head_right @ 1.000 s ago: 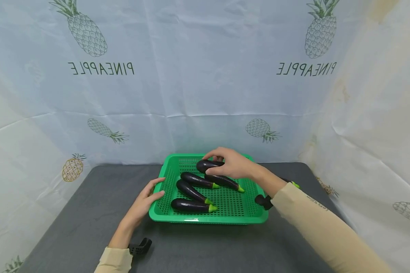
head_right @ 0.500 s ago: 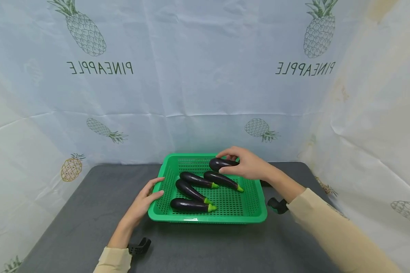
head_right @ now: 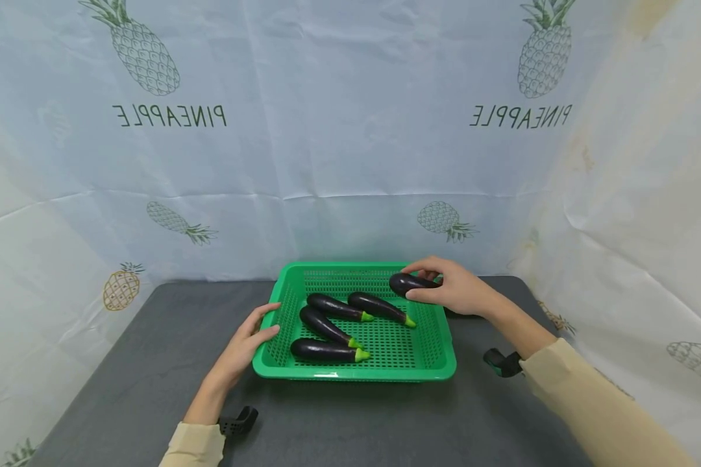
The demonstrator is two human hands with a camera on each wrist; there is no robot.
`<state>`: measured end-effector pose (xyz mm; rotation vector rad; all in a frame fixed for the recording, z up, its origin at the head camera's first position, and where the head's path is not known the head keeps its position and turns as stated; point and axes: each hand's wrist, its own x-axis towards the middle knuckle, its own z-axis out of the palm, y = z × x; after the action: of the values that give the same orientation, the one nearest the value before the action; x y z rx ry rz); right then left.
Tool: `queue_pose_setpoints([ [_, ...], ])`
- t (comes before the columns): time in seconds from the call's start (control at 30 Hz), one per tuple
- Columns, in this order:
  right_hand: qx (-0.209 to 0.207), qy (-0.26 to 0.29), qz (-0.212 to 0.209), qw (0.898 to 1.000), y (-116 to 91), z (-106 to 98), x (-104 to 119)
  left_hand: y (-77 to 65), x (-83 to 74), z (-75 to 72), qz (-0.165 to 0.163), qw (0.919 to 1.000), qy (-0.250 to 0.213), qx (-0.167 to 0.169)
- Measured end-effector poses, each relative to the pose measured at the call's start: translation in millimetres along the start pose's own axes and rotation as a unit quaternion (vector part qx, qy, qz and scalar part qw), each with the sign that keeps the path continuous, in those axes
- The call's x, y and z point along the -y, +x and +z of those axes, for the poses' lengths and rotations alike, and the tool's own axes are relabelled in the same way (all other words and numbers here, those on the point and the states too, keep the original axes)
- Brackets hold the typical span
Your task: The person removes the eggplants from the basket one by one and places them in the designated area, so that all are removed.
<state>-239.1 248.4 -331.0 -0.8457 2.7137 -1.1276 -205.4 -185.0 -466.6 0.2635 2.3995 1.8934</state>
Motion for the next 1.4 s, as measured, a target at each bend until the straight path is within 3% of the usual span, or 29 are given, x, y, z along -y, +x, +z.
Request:
queue_pose_setpoints([
  [0.23, -0.010, 0.017, 0.024, 1.000, -14, -9, -14, 0.1, -1.4, 0.1, -0.004, 1.0000, -0.005, 0.002],
  [0.87, -0.047, -0.054, 0.053, 0.996, -45, -17, -64, 0.7, -0.9, -0.2, -0.011, 0.9998, -0.013, 0.006],
  [1.07, -0.039, -0.049, 0.073, 0.995, -50, -15, -81, 0.7, -0.6, -0.5, -0.011, 0.9998, -0.016, 0.007],
  [1.4, -0.028, -0.048, 0.073, 0.996, -59, -4, -106, 0.1, -0.6, 0.0, -0.010, 0.9999, -0.012, 0.003],
])
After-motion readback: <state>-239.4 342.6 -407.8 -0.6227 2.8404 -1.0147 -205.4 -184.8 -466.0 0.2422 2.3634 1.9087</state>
